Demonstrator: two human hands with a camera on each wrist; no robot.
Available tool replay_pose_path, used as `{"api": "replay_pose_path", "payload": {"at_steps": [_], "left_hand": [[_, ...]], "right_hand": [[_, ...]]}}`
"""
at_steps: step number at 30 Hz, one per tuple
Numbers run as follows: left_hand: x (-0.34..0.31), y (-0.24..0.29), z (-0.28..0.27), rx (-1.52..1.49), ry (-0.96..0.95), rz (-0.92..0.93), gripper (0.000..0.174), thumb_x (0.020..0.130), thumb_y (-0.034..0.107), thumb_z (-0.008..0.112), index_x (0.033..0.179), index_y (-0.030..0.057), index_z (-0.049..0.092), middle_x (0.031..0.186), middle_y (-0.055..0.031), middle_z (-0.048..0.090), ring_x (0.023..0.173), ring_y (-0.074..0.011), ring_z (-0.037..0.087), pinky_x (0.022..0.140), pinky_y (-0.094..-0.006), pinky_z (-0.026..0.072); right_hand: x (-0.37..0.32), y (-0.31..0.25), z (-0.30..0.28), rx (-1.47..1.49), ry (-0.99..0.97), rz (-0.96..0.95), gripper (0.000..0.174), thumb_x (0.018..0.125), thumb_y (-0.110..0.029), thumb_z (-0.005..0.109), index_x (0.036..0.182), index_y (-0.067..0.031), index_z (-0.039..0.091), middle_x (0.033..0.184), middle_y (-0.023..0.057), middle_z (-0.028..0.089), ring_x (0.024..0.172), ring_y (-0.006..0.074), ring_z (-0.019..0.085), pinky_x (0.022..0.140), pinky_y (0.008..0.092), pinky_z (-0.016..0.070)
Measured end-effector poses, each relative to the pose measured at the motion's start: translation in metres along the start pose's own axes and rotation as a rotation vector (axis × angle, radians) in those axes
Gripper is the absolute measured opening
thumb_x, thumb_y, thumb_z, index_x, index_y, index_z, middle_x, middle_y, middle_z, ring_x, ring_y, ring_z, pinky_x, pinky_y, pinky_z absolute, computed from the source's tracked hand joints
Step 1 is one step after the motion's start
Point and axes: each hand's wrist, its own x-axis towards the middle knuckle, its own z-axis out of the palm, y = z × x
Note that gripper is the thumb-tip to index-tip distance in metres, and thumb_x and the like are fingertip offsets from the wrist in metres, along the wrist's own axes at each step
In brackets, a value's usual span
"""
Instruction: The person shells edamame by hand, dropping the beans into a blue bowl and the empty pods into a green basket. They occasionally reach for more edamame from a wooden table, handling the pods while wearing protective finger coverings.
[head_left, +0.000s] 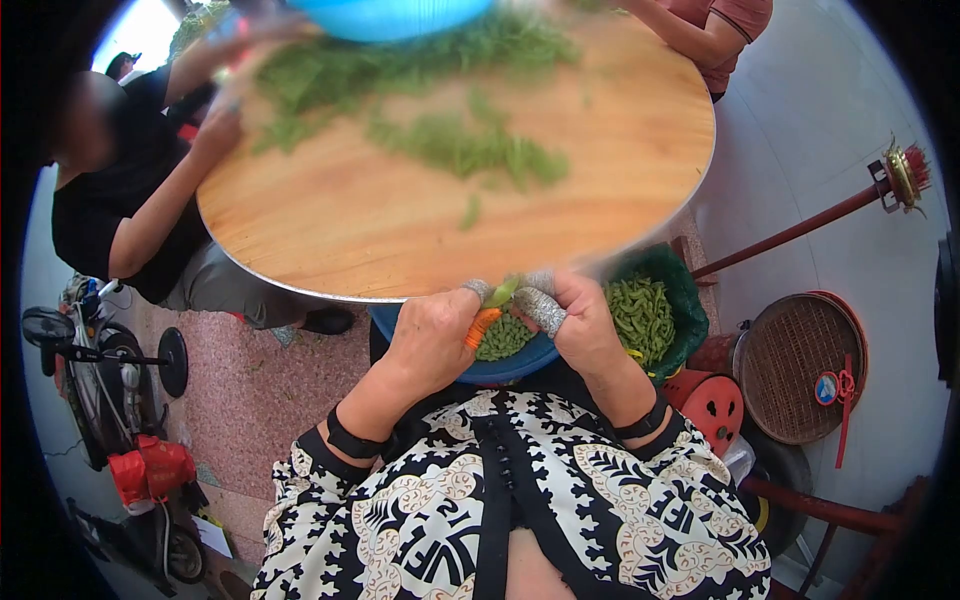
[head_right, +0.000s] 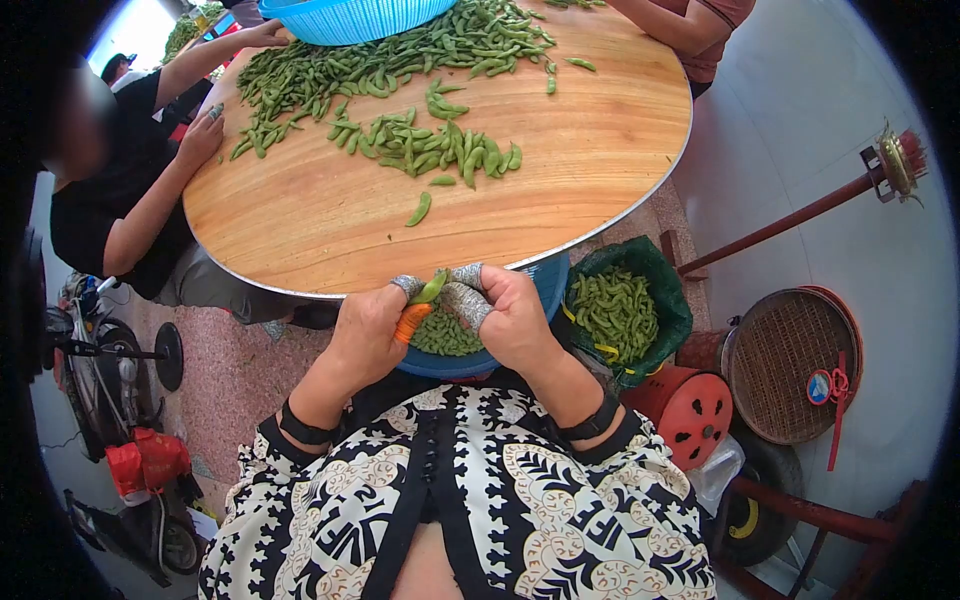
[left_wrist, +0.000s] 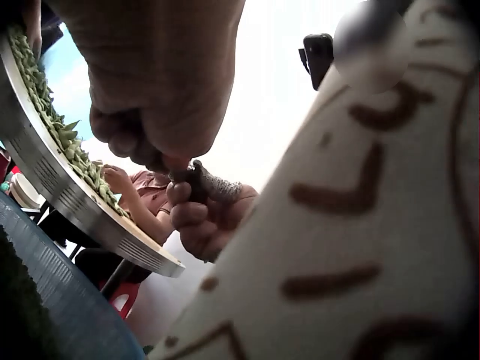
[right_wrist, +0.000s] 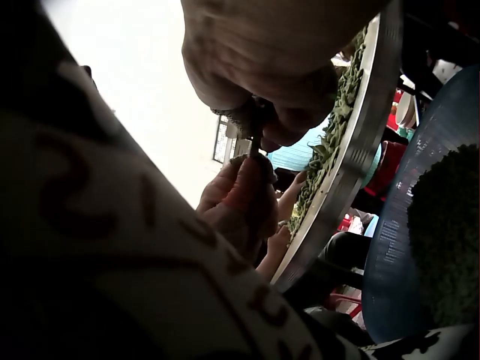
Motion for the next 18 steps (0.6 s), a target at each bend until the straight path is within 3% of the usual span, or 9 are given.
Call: {"api": "replay_pose_path", "payload": {"at_steps": [5,11,13,14,16,17,18], "left_hand": [[-0.003,-0.008,0.008,-0.042,0.038,0.024,0.016,0.075,0.009,0.060,0.074,0.0002,0.046,0.064,-0.0179,0.052,0.060,-0.0372,0.054,0.050,-0.0407,0.0411],[-0.007,-0.019,0.022,-0.283,0.009,-0.010,0.014,0.080,0.013,0.056,0.084,0.0004,0.052,0.066,-0.0180,0.053,0.061,-0.0340,0.054,0.054,-0.0398,0.0416],[-0.005,-0.019,0.024,-0.622,0.031,0.015,0.018,0.086,0.018,0.051,0.088,-0.0001,0.053,0.063,-0.0116,0.053,0.053,-0.0248,0.051,0.049,-0.0324,0.0395],[-0.006,-0.019,0.025,-0.621,0.032,0.016,0.018,0.086,0.018,0.051,0.088,-0.0001,0.053,0.063,-0.0116,0.053,0.053,-0.0248,0.051,0.049,-0.0324,0.0395],[-0.009,-0.019,0.026,-1.113,-0.174,-0.199,0.024,0.089,0.026,0.047,0.089,0.0015,0.050,0.057,0.0002,0.041,0.046,-0.0083,0.035,0.042,-0.0225,0.0294],[-0.011,-0.019,0.028,-1.115,-0.176,-0.200,0.024,0.089,0.026,0.047,0.089,0.0015,0.050,0.057,0.0002,0.041,0.046,-0.0083,0.035,0.042,-0.0225,0.0294],[-0.012,-0.018,0.032,-1.406,-0.232,-0.293,0.027,0.090,0.029,0.045,0.090,0.0022,0.049,0.056,0.0021,0.037,0.046,-0.0066,0.031,0.041,-0.0204,0.0261]], "right_hand": [[0.003,0.013,-0.004,0.043,-0.012,0.028,0.008,0.081,-0.004,0.053,0.084,-0.0002,0.060,0.070,-0.0010,0.055,0.061,0.0061,0.046,0.055,0.0194,0.0361],[0.007,0.020,-0.005,0.146,-0.086,0.054,0.009,0.081,-0.007,0.055,0.085,0.0001,0.059,0.070,0.0006,0.056,0.060,0.0077,0.047,0.056,0.0201,0.0362],[0.007,0.021,-0.005,0.232,-0.112,0.047,0.010,0.081,-0.009,0.056,0.085,0.0002,0.059,0.070,0.0010,0.056,0.060,0.0082,0.047,0.056,0.0203,0.0363],[0.008,0.023,-0.007,0.261,-0.144,0.026,0.009,0.082,-0.008,0.056,0.086,-0.0001,0.058,0.071,0.0001,0.055,0.061,0.0064,0.047,0.056,0.0191,0.0374],[0.010,0.028,-0.008,0.290,-0.172,0.002,0.008,0.083,-0.007,0.055,0.088,-0.0004,0.057,0.072,-0.0007,0.055,0.062,0.0046,0.048,0.056,0.0179,0.0386],[0.011,0.031,-0.009,0.293,-0.195,-0.040,0.008,0.083,-0.007,0.055,0.088,-0.0004,0.057,0.072,-0.0007,0.055,0.062,0.0049,0.048,0.057,0.0180,0.0390],[0.012,0.034,-0.009,0.297,-0.219,-0.082,0.009,0.083,-0.007,0.055,0.088,-0.0003,0.057,0.072,-0.0007,0.056,0.063,0.0052,0.048,0.057,0.0181,0.0395]]}}
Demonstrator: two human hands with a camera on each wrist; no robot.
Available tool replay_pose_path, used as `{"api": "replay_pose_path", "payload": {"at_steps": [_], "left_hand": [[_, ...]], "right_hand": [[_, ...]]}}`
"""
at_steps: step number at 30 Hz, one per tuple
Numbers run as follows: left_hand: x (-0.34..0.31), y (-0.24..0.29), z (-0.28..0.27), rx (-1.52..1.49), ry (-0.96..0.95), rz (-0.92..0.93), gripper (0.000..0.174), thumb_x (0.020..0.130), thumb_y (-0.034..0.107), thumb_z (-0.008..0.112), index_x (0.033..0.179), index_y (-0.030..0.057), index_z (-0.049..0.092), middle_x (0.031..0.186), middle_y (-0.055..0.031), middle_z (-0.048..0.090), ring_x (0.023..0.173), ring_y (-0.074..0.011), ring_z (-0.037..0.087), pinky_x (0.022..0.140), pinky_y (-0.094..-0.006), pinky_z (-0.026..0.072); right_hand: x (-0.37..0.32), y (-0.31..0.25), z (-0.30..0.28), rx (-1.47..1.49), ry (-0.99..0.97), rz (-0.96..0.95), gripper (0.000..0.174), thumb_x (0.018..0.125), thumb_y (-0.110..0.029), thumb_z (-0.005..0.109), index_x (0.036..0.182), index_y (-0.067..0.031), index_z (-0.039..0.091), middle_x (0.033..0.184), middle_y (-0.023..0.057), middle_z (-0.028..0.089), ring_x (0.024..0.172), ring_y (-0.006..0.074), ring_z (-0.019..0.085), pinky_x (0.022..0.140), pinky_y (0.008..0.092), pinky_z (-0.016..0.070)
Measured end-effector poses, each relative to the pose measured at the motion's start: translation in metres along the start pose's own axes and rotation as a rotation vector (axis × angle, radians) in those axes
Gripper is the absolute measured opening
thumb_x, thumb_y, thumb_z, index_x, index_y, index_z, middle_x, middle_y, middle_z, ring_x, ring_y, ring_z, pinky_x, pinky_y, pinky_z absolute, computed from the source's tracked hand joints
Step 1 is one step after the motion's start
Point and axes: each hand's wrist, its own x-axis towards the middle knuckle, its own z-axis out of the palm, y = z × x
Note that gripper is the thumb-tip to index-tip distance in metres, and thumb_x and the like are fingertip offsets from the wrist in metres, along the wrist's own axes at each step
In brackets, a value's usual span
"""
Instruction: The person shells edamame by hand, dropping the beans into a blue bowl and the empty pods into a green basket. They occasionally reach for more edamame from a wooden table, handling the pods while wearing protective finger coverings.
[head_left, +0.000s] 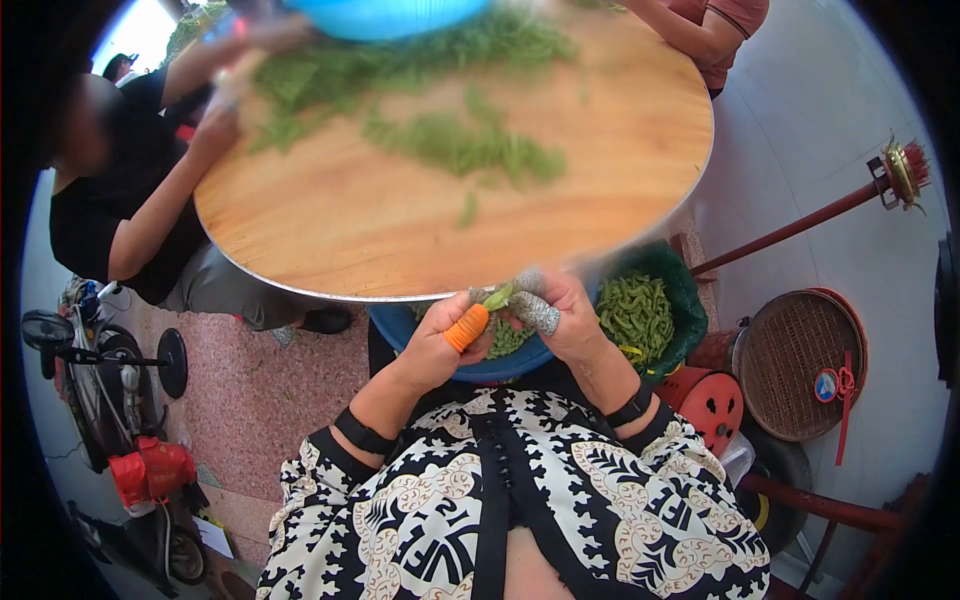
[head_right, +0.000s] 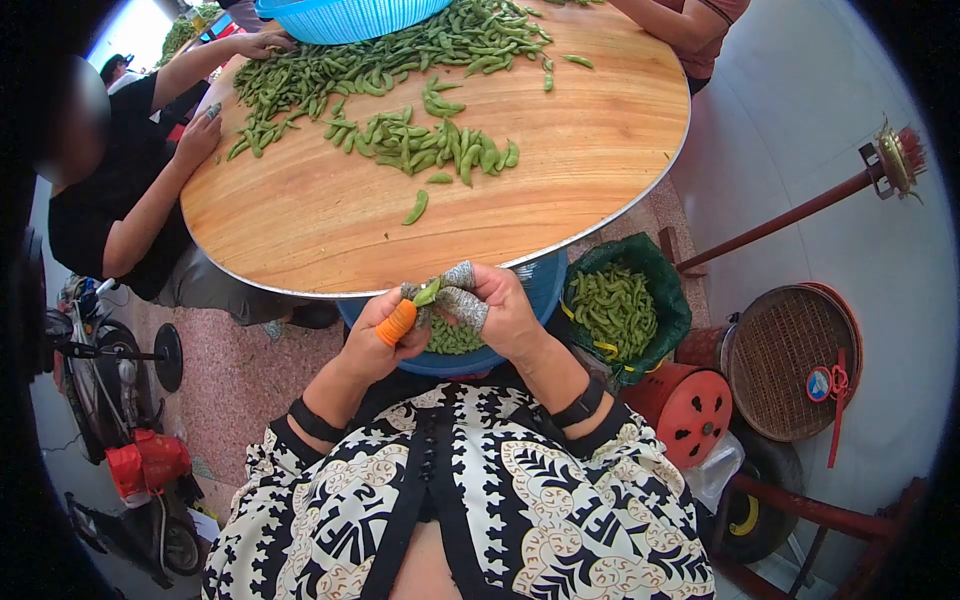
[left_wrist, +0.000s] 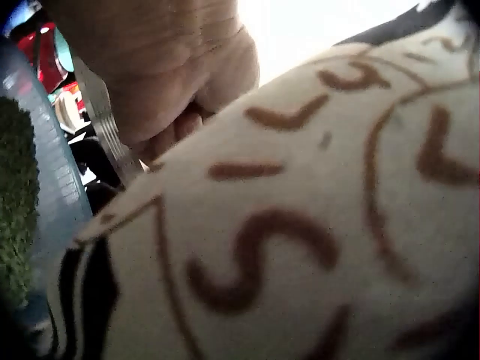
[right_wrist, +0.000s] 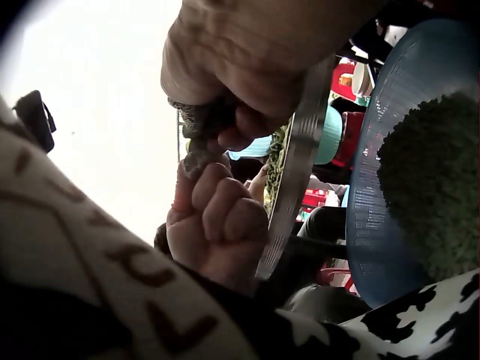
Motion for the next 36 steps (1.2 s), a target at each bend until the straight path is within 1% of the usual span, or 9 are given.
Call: {"api": "replay_pose_path", "payload": {"at_steps": [5,8,10,11,14,22,28,29,36], "left_hand": [[-0.001,-0.004,0.001,-0.496,-0.056,-0.135,0.035,0.091,0.036,0.040,0.091,0.0022,0.048,0.055,0.0047,0.029,0.045,-0.0048,0.025,0.041,-0.0189,0.0212],[-0.001,-0.008,-0.003,-0.239,0.140,-0.134,0.028,0.090,0.029,0.046,0.092,0.0007,0.047,0.057,0.0015,0.039,0.047,-0.0077,0.035,0.042,-0.0205,0.0302],[0.002,0.001,0.000,0.768,0.252,0.267,0.021,0.088,0.018,0.051,0.094,-0.0007,0.046,0.063,-0.0021,0.049,0.054,-0.0113,0.046,0.049,-0.0239,0.0402],[-0.002,0.011,0.002,0.791,0.269,0.107,0.022,0.081,0.012,0.059,0.093,-0.0024,0.048,0.074,-0.0173,0.059,0.066,-0.0252,0.060,0.059,-0.0326,0.0463],[-0.002,0.010,0.000,1.105,0.283,0.313,0.018,0.079,0.009,0.059,0.089,-0.0020,0.049,0.068,-0.0135,0.057,0.061,-0.0250,0.057,0.055,-0.0300,0.0441],[-0.003,0.011,-0.005,1.386,0.240,0.340,0.018,0.079,0.016,0.058,0.086,0.0002,0.052,0.066,-0.0169,0.054,0.060,-0.0352,0.054,0.051,-0.0381,0.0425],[0.000,0.005,0.007,0.836,0.374,0.419,0.023,0.087,0.023,0.050,0.078,0.0011,0.049,0.059,-0.0127,0.049,0.052,-0.0264,0.051,0.047,-0.0325,0.0400],[-0.001,-0.003,0.003,0.724,0.387,0.357,0.024,0.089,0.024,0.047,0.076,0.0033,0.048,0.058,-0.0070,0.046,0.046,-0.0169,0.044,0.044,-0.0258,0.0355],[0.003,-0.007,0.006,-0.234,0.345,0.009,0.027,0.092,0.034,0.039,0.080,0.0102,0.042,0.055,0.0035,0.035,0.045,-0.0048,0.032,0.039,-0.0197,0.0268]], "right_hand": [[0.002,0.002,-0.004,-0.054,-0.018,-0.012,0.009,0.083,-0.007,0.055,0.088,-0.0002,0.058,0.072,-0.0009,0.056,0.063,0.0051,0.049,0.058,0.0184,0.0401],[0.000,-0.005,-0.005,-0.186,0.036,0.023,0.009,0.083,-0.007,0.055,0.088,-0.0004,0.058,0.072,-0.0013,0.056,0.061,0.0046,0.049,0.056,0.0183,0.0401],[-0.003,-0.012,-0.002,-0.269,0.073,0.039,0.009,0.083,-0.007,0.055,0.088,-0.0004,0.058,0.072,-0.0015,0.056,0.061,0.0043,0.049,0.055,0.0183,0.0400],[-0.003,-0.017,0.002,-0.295,0.108,0.060,0.009,0.083,-0.007,0.056,0.088,-0.0005,0.058,0.072,-0.0016,0.056,0.060,0.0041,0.048,0.055,0.0184,0.0400],[-0.003,-0.020,0.009,-0.307,0.132,0.107,0.008,0.083,-0.007,0.055,0.087,-0.0009,0.058,0.071,-0.0021,0.055,0.059,0.0036,0.047,0.053,0.0180,0.0390],[-0.003,-0.010,0.013,-0.218,0.081,0.163,0.008,0.083,-0.007,0.054,0.087,-0.0012,0.058,0.071,-0.0031,0.054,0.060,0.0029,0.046,0.054,0.0173,0.0375],[0.001,-0.004,0.015,-0.193,0.050,0.057,0.010,0.083,-0.006,0.055,0.091,-0.0008,0.058,0.074,-0.0025,0.056,0.063,0.0034,0.049,0.057,0.0174,0.0405],[0.002,-0.003,0.014,-0.219,0.033,0.026,0.010,0.083,-0.005,0.055,0.092,-0.0003,0.058,0.075,-0.0021,0.057,0.064,0.0040,0.050,0.058,0.0180,0.0414],[0.004,-0.001,0.010,-0.517,-0.021,-0.224,0.010,0.082,0.000,0.054,0.091,0.0022,0.057,0.078,0.0003,0.059,0.067,0.0059,0.051,0.063,0.0212,0.0441]]}}
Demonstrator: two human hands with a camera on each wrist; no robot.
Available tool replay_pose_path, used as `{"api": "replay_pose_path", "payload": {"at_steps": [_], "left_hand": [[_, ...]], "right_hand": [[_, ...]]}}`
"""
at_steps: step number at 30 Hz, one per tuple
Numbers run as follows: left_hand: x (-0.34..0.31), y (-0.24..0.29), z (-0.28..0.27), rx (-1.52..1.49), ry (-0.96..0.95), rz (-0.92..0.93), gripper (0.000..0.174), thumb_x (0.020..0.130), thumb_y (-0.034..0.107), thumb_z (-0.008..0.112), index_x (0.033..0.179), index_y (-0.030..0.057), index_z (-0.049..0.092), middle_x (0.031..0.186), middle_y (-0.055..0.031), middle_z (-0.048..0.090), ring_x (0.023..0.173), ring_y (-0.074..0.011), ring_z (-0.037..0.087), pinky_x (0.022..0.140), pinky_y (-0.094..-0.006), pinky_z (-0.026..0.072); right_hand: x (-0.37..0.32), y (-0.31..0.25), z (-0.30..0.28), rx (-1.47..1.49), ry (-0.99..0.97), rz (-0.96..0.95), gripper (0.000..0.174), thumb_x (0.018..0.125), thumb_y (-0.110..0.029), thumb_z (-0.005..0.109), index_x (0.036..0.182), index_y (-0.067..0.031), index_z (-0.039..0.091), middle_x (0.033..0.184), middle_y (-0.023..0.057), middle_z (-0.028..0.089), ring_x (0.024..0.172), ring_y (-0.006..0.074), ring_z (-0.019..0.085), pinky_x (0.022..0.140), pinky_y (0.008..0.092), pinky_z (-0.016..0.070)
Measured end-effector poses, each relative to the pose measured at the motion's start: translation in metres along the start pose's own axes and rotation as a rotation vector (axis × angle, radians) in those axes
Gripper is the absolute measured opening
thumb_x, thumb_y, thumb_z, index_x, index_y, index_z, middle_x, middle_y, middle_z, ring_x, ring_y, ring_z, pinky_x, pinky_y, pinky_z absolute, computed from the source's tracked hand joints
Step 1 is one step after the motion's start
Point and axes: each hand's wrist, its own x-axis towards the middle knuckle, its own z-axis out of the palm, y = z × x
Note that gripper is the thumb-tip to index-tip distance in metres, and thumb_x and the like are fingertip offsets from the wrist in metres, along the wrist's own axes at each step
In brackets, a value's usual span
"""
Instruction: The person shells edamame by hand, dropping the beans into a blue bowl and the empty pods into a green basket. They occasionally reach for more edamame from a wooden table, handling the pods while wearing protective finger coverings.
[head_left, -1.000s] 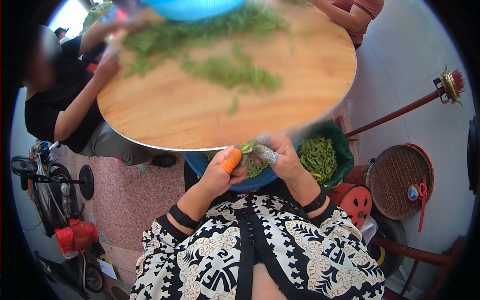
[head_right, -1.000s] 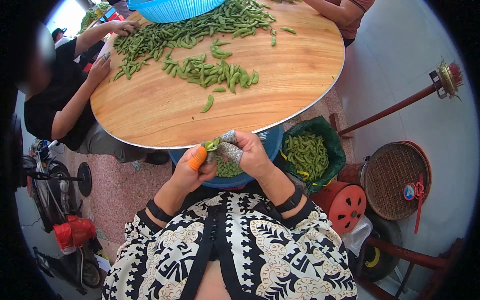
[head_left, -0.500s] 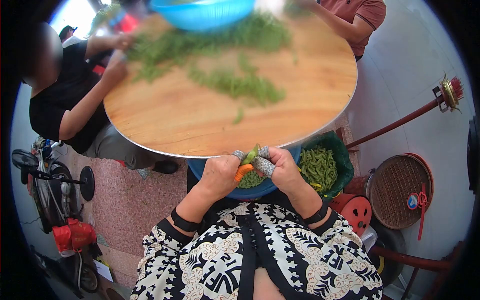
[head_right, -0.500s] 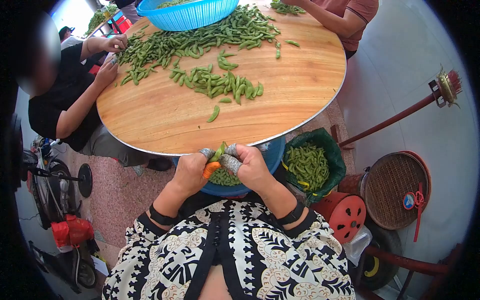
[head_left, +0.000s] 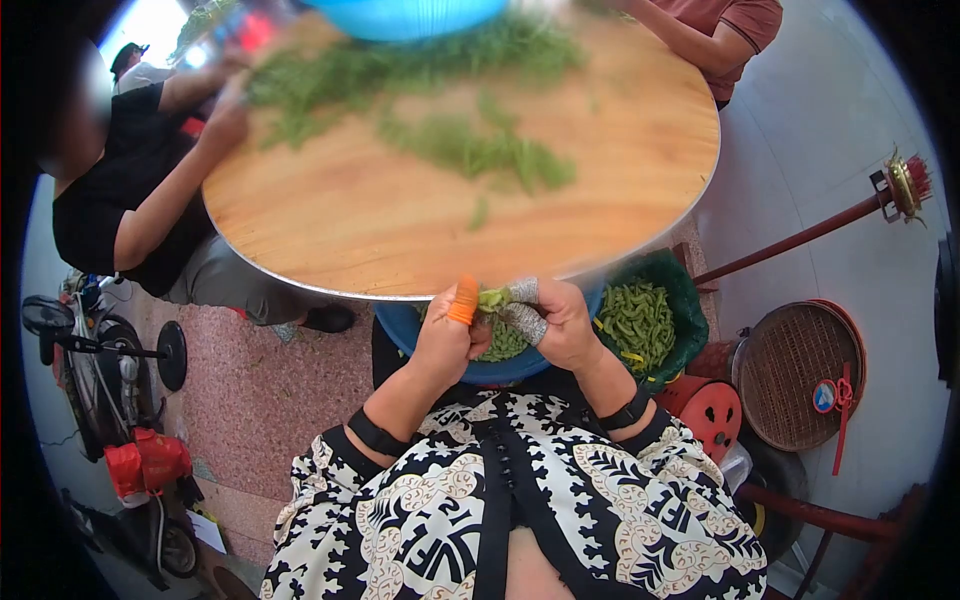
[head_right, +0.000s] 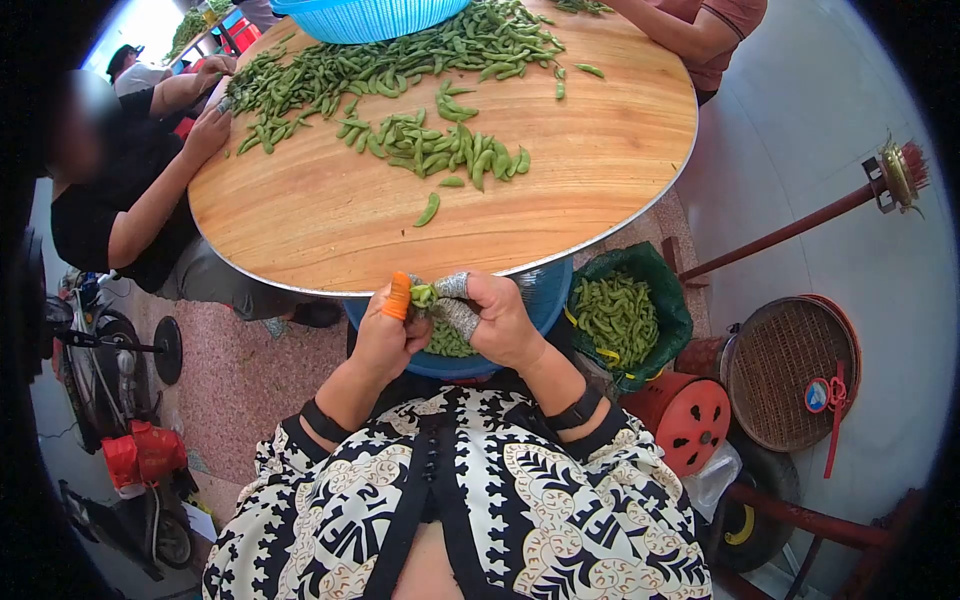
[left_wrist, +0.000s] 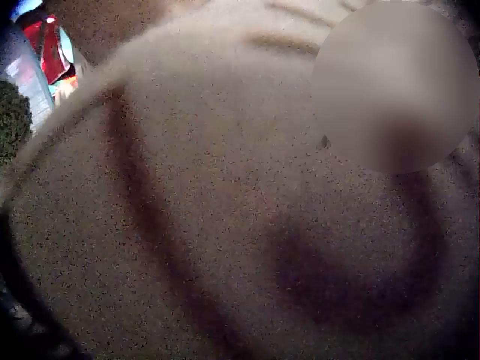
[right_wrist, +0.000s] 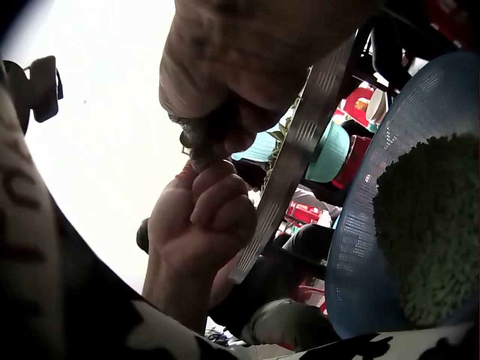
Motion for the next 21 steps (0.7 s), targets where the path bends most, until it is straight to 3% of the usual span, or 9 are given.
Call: {"api": "replay_pose_path", "payload": {"at_steps": [1,3,6,8,9,12,14,16,21], "left_hand": [[0.000,0.004,0.003,0.008,0.018,-0.056,0.029,0.092,0.036,0.039,0.079,0.0100,0.042,0.055,0.0034,0.035,0.044,-0.0050,0.032,0.039,-0.0197,0.0267],[0.002,0.007,0.001,0.014,0.034,-0.114,0.031,0.091,0.038,0.038,0.078,0.0098,0.041,0.055,0.0032,0.035,0.044,-0.0053,0.032,0.039,-0.0198,0.0267],[0.008,-0.003,-0.013,0.254,-0.040,-0.037,0.026,0.089,0.034,0.047,0.084,0.0083,0.045,0.059,0.0032,0.041,0.048,-0.0044,0.036,0.042,-0.0192,0.0292],[0.014,-0.012,-0.016,0.610,-0.058,0.303,0.025,0.084,0.028,0.058,0.090,0.0063,0.048,0.064,0.0038,0.046,0.052,-0.0028,0.039,0.044,-0.0182,0.0309],[0.016,-0.005,-0.016,0.485,-0.072,0.206,0.027,0.079,0.023,0.064,0.093,0.0052,0.050,0.068,0.0043,0.049,0.056,-0.0013,0.041,0.046,-0.0168,0.0308],[0.011,0.016,-0.010,0.403,-0.188,0.068,0.024,0.081,0.024,0.063,0.089,0.0054,0.051,0.067,0.0052,0.047,0.054,-0.0007,0.040,0.044,-0.0163,0.0284],[0.009,0.019,-0.009,0.380,-0.198,0.053,0.022,0.083,0.026,0.059,0.086,0.0061,0.051,0.063,0.0054,0.045,0.049,-0.0007,0.037,0.042,-0.0161,0.0264],[0.011,0.018,-0.016,0.270,-0.255,-0.072,0.022,0.087,0.029,0.053,0.084,0.0070,0.051,0.058,0.0056,0.041,0.045,-0.0013,0.035,0.040,-0.0163,0.0248],[0.007,0.006,-0.012,0.519,-0.097,-0.074,0.020,0.090,0.025,0.045,0.082,0.0071,0.050,0.055,0.0052,0.040,0.042,-0.0025,0.034,0.039,-0.0169,0.0248]], "right_hand": [[0.000,-0.001,0.000,0.000,0.001,0.000,0.010,0.082,0.000,0.054,0.091,0.0022,0.057,0.078,0.0003,0.059,0.067,0.0059,0.051,0.063,0.0212,0.0441],[-0.001,-0.003,0.000,0.168,0.031,0.269,0.008,0.081,0.001,0.054,0.087,0.0017,0.058,0.076,0.0012,0.059,0.066,0.0054,0.050,0.061,0.0213,0.0437],[0.001,0.003,-0.004,0.134,0.041,0.377,0.006,0.078,0.000,0.055,0.083,0.0015,0.058,0.072,0.0028,0.060,0.066,0.0059,0.050,0.060,0.0221,0.0432],[0.003,0.005,-0.005,0.054,0.015,0.340,0.006,0.077,-0.001,0.056,0.083,0.0015,0.058,0.070,0.0032,0.059,0.065,0.0063,0.050,0.060,0.0225,0.0430],[0.005,0.005,-0.006,-0.031,-0.008,0.288,0.007,0.076,-0.001,0.057,0.082,0.0014,0.058,0.069,0.0036,0.059,0.065,0.0066,0.050,0.059,0.0230,0.0428],[0.011,0.001,-0.011,-0.038,-0.083,0.133,0.007,0.075,-0.002,0.057,0.081,0.0015,0.058,0.069,0.0036,0.059,0.063,0.0078,0.051,0.059,0.0239,0.0428],[0.014,-0.001,-0.021,-0.009,-0.143,0.136,0.007,0.077,-0.004,0.057,0.082,0.0004,0.059,0.070,0.0019,0.058,0.063,0.0067,0.050,0.057,0.0225,0.0423],[0.015,-0.001,-0.028,0.209,-0.257,0.355,0.007,0.079,-0.006,0.057,0.084,-0.0007,0.059,0.070,-0.0004,0.057,0.062,0.0053,0.049,0.056,0.0207,0.0414],[0.005,0.006,-0.012,0.089,-0.166,0.379,0.008,0.078,-0.007,0.058,0.081,0.0003,0.058,0.067,-0.0011,0.055,0.058,0.0072,0.048,0.054,0.0218,0.0407]]}}
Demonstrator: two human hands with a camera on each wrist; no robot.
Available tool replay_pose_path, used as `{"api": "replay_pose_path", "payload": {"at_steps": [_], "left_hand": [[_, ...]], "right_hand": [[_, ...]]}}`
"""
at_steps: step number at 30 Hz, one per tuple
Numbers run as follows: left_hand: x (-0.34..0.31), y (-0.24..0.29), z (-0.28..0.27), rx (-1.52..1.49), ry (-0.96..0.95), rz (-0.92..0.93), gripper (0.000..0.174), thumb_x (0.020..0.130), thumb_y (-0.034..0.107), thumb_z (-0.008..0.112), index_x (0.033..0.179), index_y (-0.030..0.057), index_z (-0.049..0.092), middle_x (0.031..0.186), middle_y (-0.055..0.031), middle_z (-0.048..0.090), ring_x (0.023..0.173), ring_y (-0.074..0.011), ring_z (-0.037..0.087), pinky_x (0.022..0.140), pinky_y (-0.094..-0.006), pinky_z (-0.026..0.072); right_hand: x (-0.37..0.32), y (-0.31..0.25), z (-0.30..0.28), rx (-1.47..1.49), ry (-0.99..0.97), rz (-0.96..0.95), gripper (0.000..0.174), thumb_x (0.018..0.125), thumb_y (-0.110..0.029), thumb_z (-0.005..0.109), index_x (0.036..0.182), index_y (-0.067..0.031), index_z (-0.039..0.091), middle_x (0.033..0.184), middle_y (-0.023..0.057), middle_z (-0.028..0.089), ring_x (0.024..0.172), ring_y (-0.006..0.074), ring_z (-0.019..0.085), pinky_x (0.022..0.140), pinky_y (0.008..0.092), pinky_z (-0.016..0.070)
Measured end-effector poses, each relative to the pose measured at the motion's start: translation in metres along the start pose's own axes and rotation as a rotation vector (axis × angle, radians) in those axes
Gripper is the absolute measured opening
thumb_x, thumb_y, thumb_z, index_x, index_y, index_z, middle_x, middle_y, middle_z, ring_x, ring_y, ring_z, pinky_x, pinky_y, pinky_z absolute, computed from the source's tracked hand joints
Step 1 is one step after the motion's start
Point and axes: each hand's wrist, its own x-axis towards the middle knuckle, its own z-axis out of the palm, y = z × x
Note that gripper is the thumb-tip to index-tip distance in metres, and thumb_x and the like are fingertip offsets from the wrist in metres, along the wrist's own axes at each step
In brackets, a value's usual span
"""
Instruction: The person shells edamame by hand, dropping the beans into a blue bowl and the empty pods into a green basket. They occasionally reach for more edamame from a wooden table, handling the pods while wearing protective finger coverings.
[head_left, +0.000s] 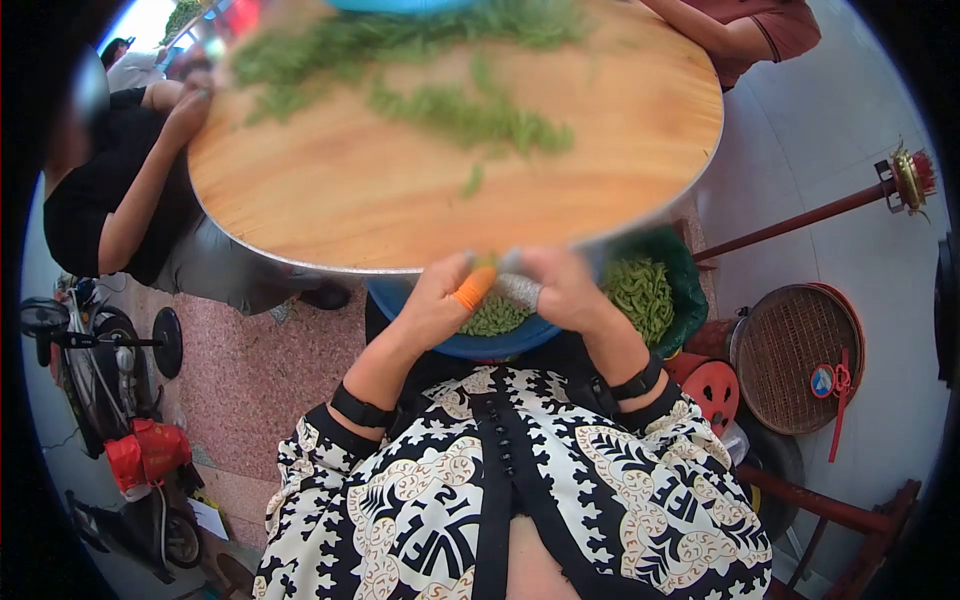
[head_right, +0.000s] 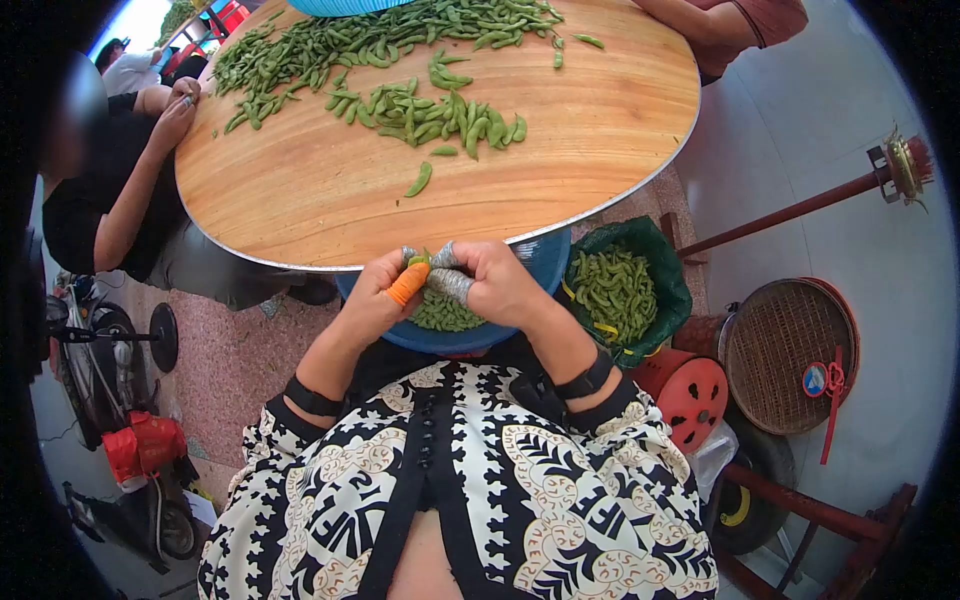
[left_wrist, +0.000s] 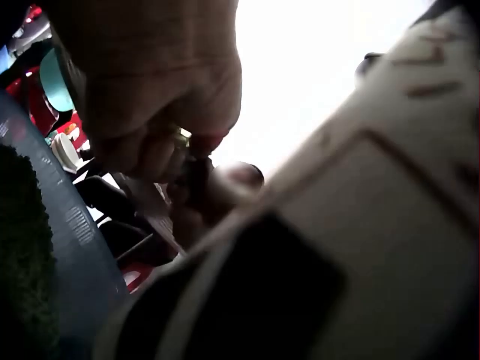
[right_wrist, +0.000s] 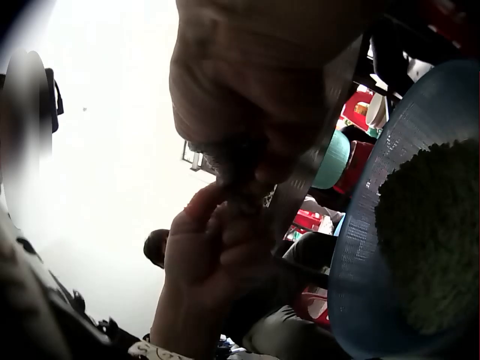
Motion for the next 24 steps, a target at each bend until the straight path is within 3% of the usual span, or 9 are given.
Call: {"api": "replay_pose_path", "payload": {"at_steps": [2,5,7,9,11,13,18,21,24], "left_hand": [[0.001,-0.015,0.000,0.024,0.048,-0.027,0.014,0.089,0.016,0.043,0.085,0.0064,0.051,0.058,0.0046,0.042,0.045,-0.0031,0.036,0.041,-0.0170,0.0264],[-0.002,-0.029,0.003,0.207,0.096,0.193,0.012,0.089,0.014,0.044,0.084,0.0042,0.049,0.062,0.0043,0.044,0.052,-0.0057,0.042,0.045,-0.0192,0.0310],[-0.004,-0.039,-0.001,0.367,0.121,0.256,0.010,0.086,0.010,0.045,0.084,0.0003,0.048,0.063,-0.0028,0.050,0.058,-0.0148,0.050,0.051,-0.0262,0.0370],[-0.008,-0.044,-0.003,0.647,0.141,0.245,0.009,0.082,0.005,0.046,0.087,-0.0023,0.048,0.065,-0.0141,0.053,0.060,-0.0256,0.053,0.055,-0.0322,0.0406],[-0.006,-0.058,-0.008,0.653,0.131,0.177,0.013,0.079,0.004,0.047,0.090,-0.0029,0.049,0.071,-0.0223,0.053,0.065,-0.0334,0.055,0.059,-0.0347,0.0419],[-0.004,-0.066,-0.013,0.644,0.145,0.053,0.014,0.078,0.009,0.048,0.084,-0.0035,0.047,0.073,-0.0271,0.053,0.075,-0.0432,0.052,0.063,-0.0440,0.0411],[-0.018,-0.035,-0.013,1.087,-0.022,0.134,0.020,0.073,0.016,0.059,0.084,-0.0007,0.053,0.075,-0.0237,0.055,0.074,-0.0390,0.055,0.063,-0.0452,0.0435],[-0.020,-0.005,-0.007,1.182,-0.054,0.207,0.020,0.072,0.016,0.061,0.085,0.0018,0.055,0.074,-0.0209,0.056,0.072,-0.0350,0.057,0.061,-0.0435,0.0450],[0.001,0.023,-0.014,1.033,0.134,0.491,0.015,0.074,0.012,0.059,0.085,0.0039,0.056,0.071,-0.0179,0.056,0.068,-0.0346,0.056,0.057,-0.0427,0.0444]], "right_hand": [[-0.001,0.020,0.002,-0.367,0.104,-0.222,0.008,0.074,-0.004,0.058,0.079,0.0020,0.058,0.064,0.0054,0.056,0.057,0.0112,0.049,0.055,0.0255,0.0415],[-0.003,0.042,0.000,-0.253,0.127,-0.181,0.009,0.071,-0.003,0.057,0.078,0.0032,0.057,0.063,0.0128,0.055,0.057,0.0152,0.050,0.056,0.0289,0.0419],[-0.006,0.034,0.004,-0.112,0.115,-0.150,0.009,0.072,-0.003,0.056,0.079,0.0029,0.057,0.064,0.0151,0.055,0.056,0.0166,0.049,0.055,0.0294,0.0413],[-0.011,0.038,0.003,-0.234,0.067,-0.017,0.012,0.080,-0.004,0.055,0.089,0.0018,0.060,0.075,-0.0010,0.058,0.071,0.0057,0.049,0.064,0.0231,0.0424],[-0.012,0.039,0.011,-0.276,0.154,-0.080,0.009,0.072,-0.004,0.056,0.079,0.0020,0.058,0.065,0.0142,0.056,0.057,0.0162,0.051,0.056,0.0292,0.0420],[-0.014,0.035,0.012,-0.308,0.218,-0.051,0.009,0.072,-0.004,0.056,0.078,0.0012,0.059,0.066,0.0151,0.057,0.058,0.0181,0.052,0.056,0.0294,0.0426],[-0.042,0.039,-0.039,-0.584,0.417,0.026,0.012,0.072,-0.007,0.056,0.081,-0.0006,0.060,0.072,0.0176,0.058,0.063,0.0258,0.057,0.059,0.0322,0.0443],[-0.078,0.051,-0.085,-0.913,0.665,0.208,0.033,0.073,-0.011,0.060,0.102,0.0043,0.055,0.084,0.0229,0.060,0.078,0.0346,0.059,0.067,0.0383,0.0465],[-0.108,0.060,-0.116,-0.933,0.730,0.271,0.028,0.074,-0.009,0.058,0.098,0.0048,0.056,0.083,0.0234,0.059,0.074,0.0337,0.059,0.067,0.0354,0.0462]]}}
